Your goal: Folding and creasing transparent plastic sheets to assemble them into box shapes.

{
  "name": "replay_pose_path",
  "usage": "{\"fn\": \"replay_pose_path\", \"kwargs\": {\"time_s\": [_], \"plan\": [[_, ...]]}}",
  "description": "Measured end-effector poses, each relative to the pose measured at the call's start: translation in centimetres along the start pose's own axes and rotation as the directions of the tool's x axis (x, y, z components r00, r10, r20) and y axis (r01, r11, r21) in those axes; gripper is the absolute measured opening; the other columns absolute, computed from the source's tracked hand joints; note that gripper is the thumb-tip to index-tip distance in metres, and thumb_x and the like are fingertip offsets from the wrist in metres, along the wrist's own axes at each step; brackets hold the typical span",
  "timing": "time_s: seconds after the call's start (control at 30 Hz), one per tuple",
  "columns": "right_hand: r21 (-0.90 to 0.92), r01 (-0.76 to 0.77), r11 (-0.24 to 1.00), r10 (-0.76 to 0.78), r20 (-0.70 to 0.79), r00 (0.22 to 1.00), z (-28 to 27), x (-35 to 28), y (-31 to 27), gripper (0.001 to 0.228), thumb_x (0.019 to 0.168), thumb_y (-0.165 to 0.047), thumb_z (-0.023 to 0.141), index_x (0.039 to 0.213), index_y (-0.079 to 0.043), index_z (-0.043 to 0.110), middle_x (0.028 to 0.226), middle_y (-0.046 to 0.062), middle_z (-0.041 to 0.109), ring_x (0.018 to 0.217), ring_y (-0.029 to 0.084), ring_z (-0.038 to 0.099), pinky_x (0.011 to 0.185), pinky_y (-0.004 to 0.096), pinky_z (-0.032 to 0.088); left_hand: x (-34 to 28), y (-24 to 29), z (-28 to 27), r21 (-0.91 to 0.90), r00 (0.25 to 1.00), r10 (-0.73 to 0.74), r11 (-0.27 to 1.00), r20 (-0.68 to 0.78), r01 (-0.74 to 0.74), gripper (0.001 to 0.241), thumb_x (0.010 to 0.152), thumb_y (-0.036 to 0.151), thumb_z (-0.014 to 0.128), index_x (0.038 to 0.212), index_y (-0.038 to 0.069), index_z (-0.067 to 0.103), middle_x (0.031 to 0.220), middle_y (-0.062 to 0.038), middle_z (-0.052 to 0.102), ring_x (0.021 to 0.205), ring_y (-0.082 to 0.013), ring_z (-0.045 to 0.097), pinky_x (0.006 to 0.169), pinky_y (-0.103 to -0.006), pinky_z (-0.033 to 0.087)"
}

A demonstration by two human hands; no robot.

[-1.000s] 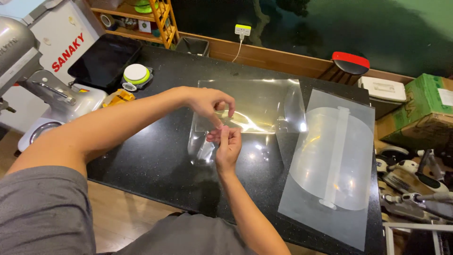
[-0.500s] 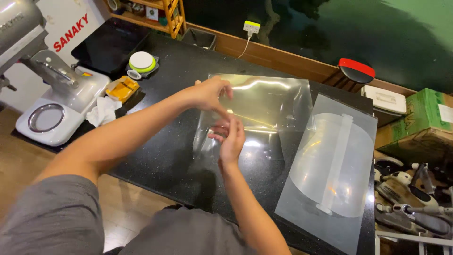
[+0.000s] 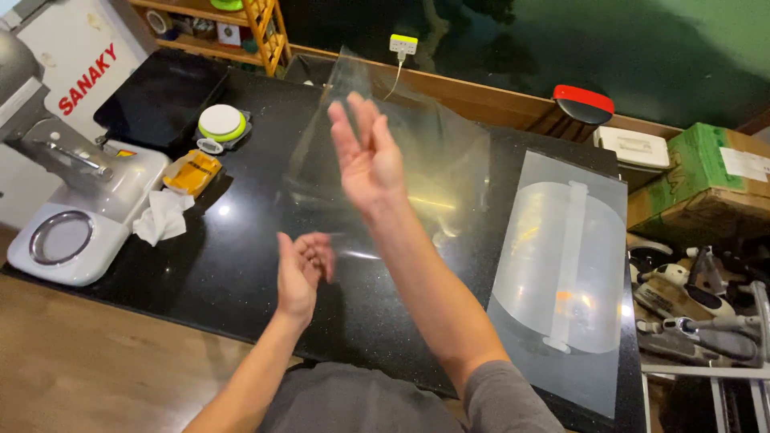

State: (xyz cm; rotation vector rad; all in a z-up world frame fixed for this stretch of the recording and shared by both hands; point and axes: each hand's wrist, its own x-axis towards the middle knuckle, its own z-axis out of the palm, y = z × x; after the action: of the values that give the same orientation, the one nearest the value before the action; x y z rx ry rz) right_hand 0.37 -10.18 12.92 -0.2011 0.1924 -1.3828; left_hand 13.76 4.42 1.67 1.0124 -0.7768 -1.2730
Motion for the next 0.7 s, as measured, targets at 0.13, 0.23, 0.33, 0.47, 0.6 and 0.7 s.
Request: {"fn": "replay_pose_path", "kwargs": {"time_s": [0.13,0.23,0.33,0.47,0.6,0.7], "plan": [[0.359,-0.218,0.908,0.097,0.326,0.940,-0.5,-1.8,-4.5,0.040,0.113,-0.029,0.041,0.146,-0.009,0.050,0.141,0.011,0.064,0.128,0.028,0.066,0.106,0.035,0.057,3.5,4.0,-0.8,-0.359,0.999,0.021,0.933,-0.033,-0.032,0.103,0.091,0.085,0.019,0.131,-0.002,0.056,0.108,-0.015,0.067,0.083,-0.0236,0.059,0.070,-0.0386,0.050],[0.485,-0.238,0.842,0.063,0.349,0.935,-4.0,-3.3,-6.8,0.036,0.113,-0.021,0.045,0.143,-0.005,0.058,0.136,0.010,0.068,0.109,0.019,0.071,0.098,0.030,0.061,5.9,8.2,-1.1,-0.403,0.989,0.083,0.906,-0.124,-0.127,0.114,0.081,0.092,0.022,0.139,-0.001,0.053,0.121,-0.018,0.067,0.092,-0.0232,0.063,0.079,-0.0379,0.054],[0.652,-0.061,0.756,0.027,0.061,0.998,-9.8,-4.4,-7.7,0.034,0.110,-0.008,0.042,0.133,-0.004,0.066,0.109,0.008,0.076,0.088,0.017,0.074,0.079,0.030,0.063,7.8,10.2,-0.1,-0.351,0.982,0.124,0.921,-0.144,-0.168,0.110,0.078,0.090,0.030,0.143,0.004,0.049,0.129,-0.017,0.066,0.093,-0.0247,0.065,0.081,-0.0412,0.056],[0.652,0.169,0.739,0.118,-0.372,0.921,-21.2,-5.4,-8.1,0.030,0.110,-0.020,0.050,0.095,-0.005,0.071,0.077,0.006,0.073,0.062,0.013,0.070,0.055,0.023,0.062,9.2,9.0,2.7,-0.318,0.998,0.054,0.946,-0.037,-0.063,0.106,0.079,0.091,0.030,0.133,0.002,0.052,0.118,-0.020,0.069,0.085,-0.0268,0.066,0.076,-0.0430,0.056],[0.673,0.076,0.735,0.141,-0.262,0.955,-26.4,-7.3,-9.4,0.037,0.110,-0.024,0.045,0.085,-0.010,0.068,0.074,0.001,0.071,0.059,0.011,0.066,0.054,0.024,0.058,9.3,6.2,4.3,-0.586,0.994,-0.103,0.803,0.049,0.112,0.077,0.088,0.070,0.039,0.116,0.001,0.061,0.103,-0.017,0.073,0.074,-0.0257,0.065,0.068,-0.0408,0.054],[0.593,0.064,0.803,0.164,-0.323,0.932,-26.6,-9.4,-10.3,0.038,0.110,-0.030,0.040,0.087,-0.012,0.065,0.078,0.000,0.069,0.061,0.011,0.063,0.055,0.026,0.055,8.4,5.0,6.0,-0.606,0.981,0.040,0.791,0.192,0.087,0.036,0.099,0.033,0.050,0.118,0.004,0.062,0.102,-0.011,0.066,0.082,-0.0238,0.061,0.073,-0.0438,0.052]]}}
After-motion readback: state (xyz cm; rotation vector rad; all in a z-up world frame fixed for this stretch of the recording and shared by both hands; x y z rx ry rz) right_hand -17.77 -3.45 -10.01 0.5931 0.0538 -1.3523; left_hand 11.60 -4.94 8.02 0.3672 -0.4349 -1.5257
